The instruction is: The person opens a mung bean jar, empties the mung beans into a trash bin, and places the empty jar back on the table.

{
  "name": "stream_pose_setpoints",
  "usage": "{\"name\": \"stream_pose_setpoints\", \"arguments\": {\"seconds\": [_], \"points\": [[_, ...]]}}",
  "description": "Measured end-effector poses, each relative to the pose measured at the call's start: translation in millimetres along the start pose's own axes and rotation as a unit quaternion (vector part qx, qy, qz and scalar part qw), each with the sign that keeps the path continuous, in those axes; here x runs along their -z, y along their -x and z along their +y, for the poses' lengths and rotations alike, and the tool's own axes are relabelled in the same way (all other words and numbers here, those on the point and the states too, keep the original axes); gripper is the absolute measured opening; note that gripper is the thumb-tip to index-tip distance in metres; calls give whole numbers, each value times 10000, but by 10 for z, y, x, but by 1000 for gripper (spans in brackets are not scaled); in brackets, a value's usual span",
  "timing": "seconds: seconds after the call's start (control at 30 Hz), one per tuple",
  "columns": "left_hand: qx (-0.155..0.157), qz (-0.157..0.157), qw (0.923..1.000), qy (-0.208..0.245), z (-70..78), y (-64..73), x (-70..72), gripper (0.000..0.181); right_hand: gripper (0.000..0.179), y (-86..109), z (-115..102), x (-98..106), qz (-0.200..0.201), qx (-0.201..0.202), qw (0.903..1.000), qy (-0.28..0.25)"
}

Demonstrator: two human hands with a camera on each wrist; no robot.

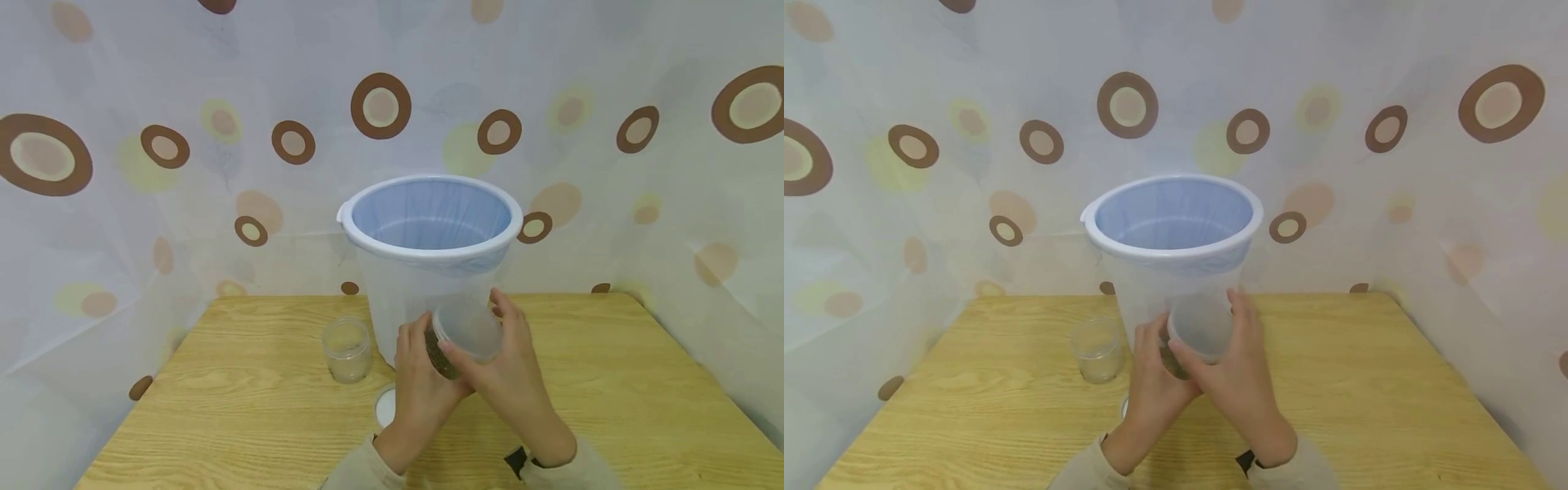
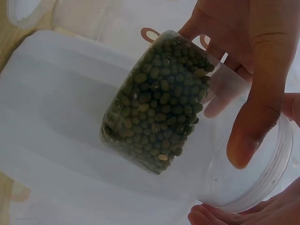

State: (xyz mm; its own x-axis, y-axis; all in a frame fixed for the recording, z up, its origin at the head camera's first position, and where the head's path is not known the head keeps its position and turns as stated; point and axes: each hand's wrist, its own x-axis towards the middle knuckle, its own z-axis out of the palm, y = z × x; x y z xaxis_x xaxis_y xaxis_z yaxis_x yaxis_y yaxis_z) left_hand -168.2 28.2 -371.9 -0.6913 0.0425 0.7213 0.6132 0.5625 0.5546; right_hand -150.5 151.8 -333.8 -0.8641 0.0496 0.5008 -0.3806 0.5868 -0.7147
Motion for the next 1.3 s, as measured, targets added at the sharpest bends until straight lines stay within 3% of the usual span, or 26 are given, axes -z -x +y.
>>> {"name": "stream_pose_setpoints", "arguments": {"seconds": [0.27,0.7,1.07,1.3], "points": [[-262,94,9994,-227,18,27,10,83,97,17,-10,-86,94,-74,9999,43],[-313,225,9989,-258,0,57,20,79,97,50,-10,-153,230,52,9997,-5],[-177,215,9995,-127,11,93,33,76,94,74,11,-198,474,481,9977,-111],[-319,406,9985,-198,1,86,38,77,90,82,44,-220,677,916,9933,-181]]}}
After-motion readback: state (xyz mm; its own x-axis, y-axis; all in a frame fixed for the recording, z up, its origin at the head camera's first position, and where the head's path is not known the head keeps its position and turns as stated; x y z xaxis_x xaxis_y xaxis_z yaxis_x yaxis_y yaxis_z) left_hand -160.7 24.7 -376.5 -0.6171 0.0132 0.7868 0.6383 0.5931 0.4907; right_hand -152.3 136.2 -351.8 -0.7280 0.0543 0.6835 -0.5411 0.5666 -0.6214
